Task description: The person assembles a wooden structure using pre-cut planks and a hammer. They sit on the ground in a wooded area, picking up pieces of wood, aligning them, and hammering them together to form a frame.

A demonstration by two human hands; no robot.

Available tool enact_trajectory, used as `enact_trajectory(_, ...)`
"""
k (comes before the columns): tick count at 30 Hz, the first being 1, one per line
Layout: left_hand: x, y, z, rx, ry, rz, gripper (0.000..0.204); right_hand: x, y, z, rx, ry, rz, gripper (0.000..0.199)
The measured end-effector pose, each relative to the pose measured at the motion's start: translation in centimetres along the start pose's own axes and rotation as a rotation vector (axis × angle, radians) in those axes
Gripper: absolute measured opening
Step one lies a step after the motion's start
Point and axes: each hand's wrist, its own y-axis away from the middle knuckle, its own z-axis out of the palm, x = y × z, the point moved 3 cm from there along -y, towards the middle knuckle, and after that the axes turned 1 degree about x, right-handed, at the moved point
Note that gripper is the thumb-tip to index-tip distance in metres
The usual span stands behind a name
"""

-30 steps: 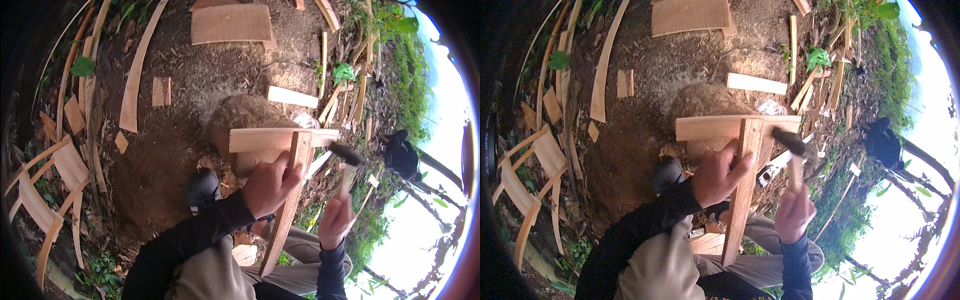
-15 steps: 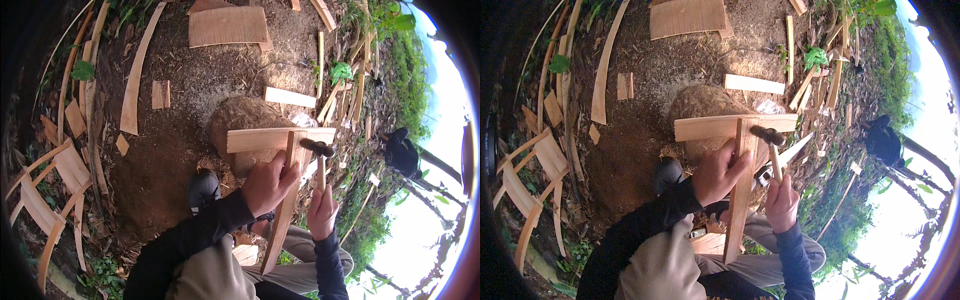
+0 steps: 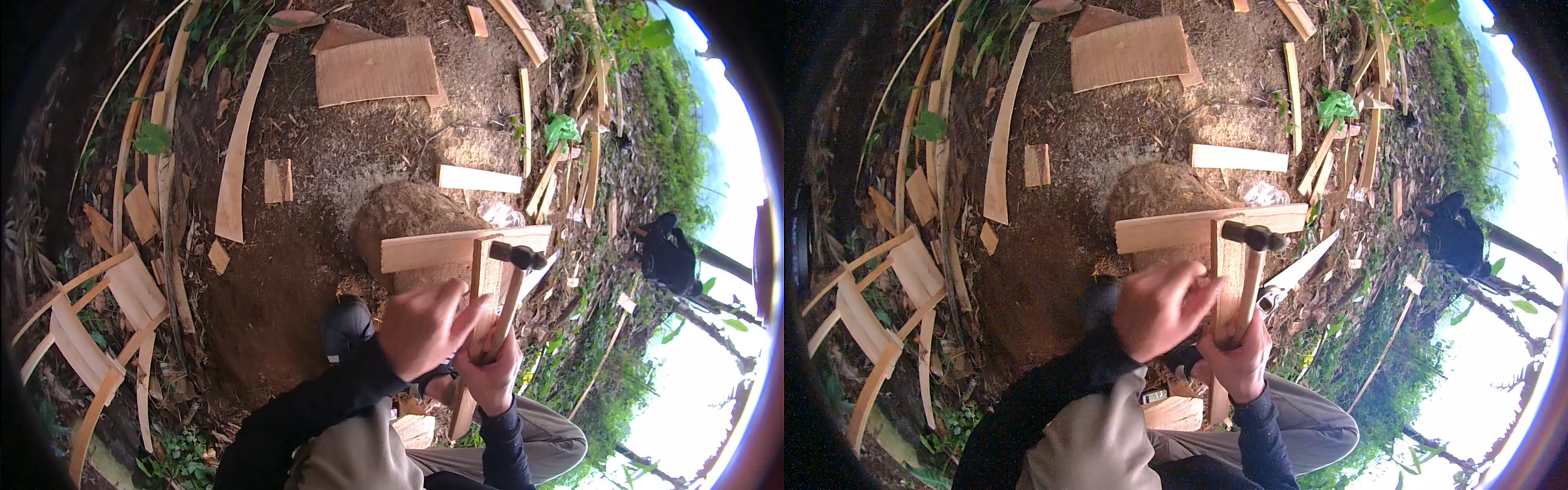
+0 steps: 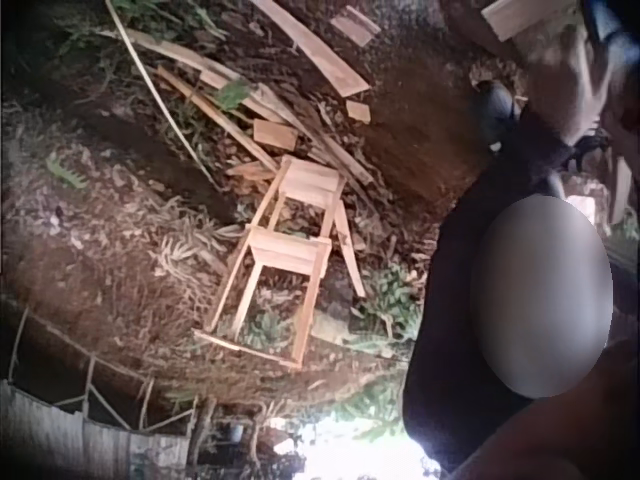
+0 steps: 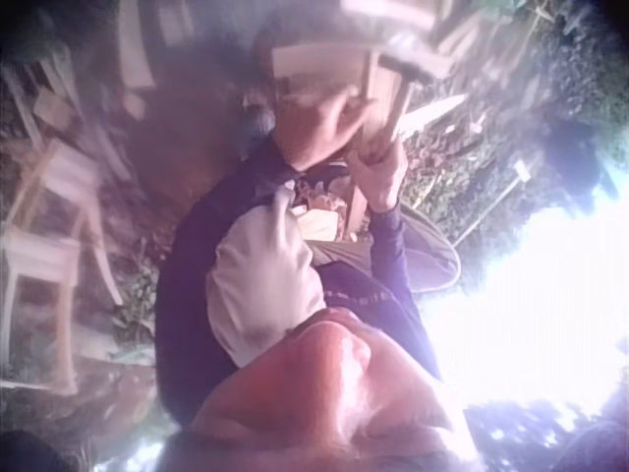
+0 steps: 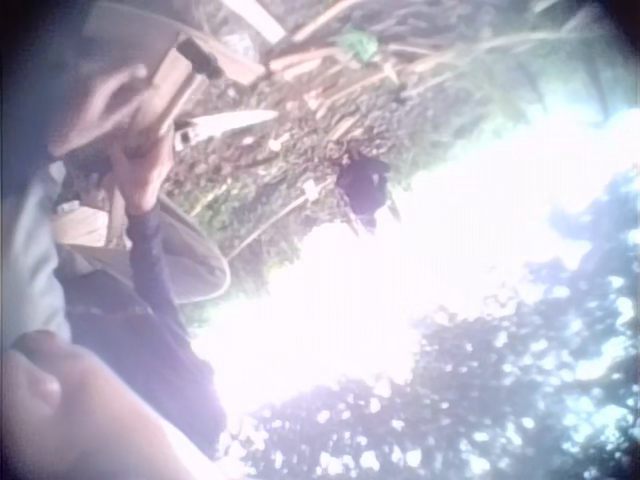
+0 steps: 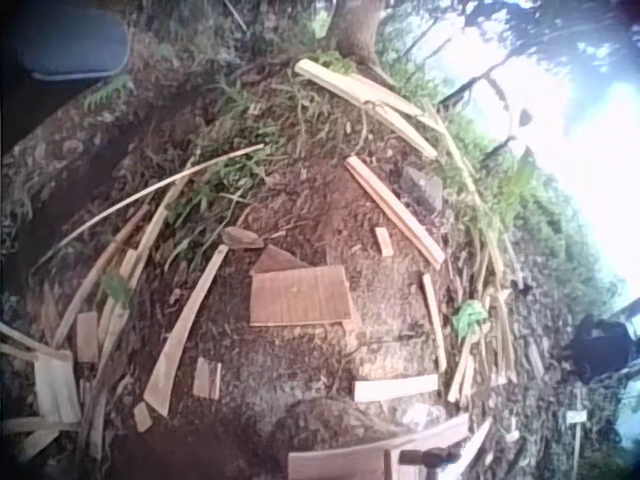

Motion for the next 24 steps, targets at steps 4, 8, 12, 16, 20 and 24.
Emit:
enact_trajectory(4, -1.2, -3.3, -5.6, 0.28, -0.536, 0.195, 0.042, 0.2, -0.4, -0.3, -0.011, 0.07, -0.079, 0.035)
enact_trajectory(8, -3.6, -4.2, -6.1, -0.128, -0.496, 0.028, 0.044, 1.7, -0.4, 0.2, 0.006, 0.089, -0.1, 0.037)
enact_trajectory(12, -3.3, -4.5, -6.8, -0.246, -0.38, -0.061, 0.043, 2.0, -0.5, 0.2, 0.028, 0.109, -0.173, 0.038)
enact_trajectory(16, -3.2, -4.2, -6.6, -0.169, -0.24, -0.104, 0.04, 1.7, -0.3, 0.2, 0.056, 0.102, -0.159, 0.036)
enact_trajectory(20, -3.5, -5.2, -6.2, -0.123, -0.222, -0.078, 0.039, 1.5, -0.7, -0.1, 0.026, 0.085, -0.064, 0.034)
enact_trajectory(24, -3.4, -2.4, -6.0, -0.015, -0.166, -0.157, 0.039, 1.5, 0.0, -0.1, 0.015, 0.119, -0.109, 0.034)
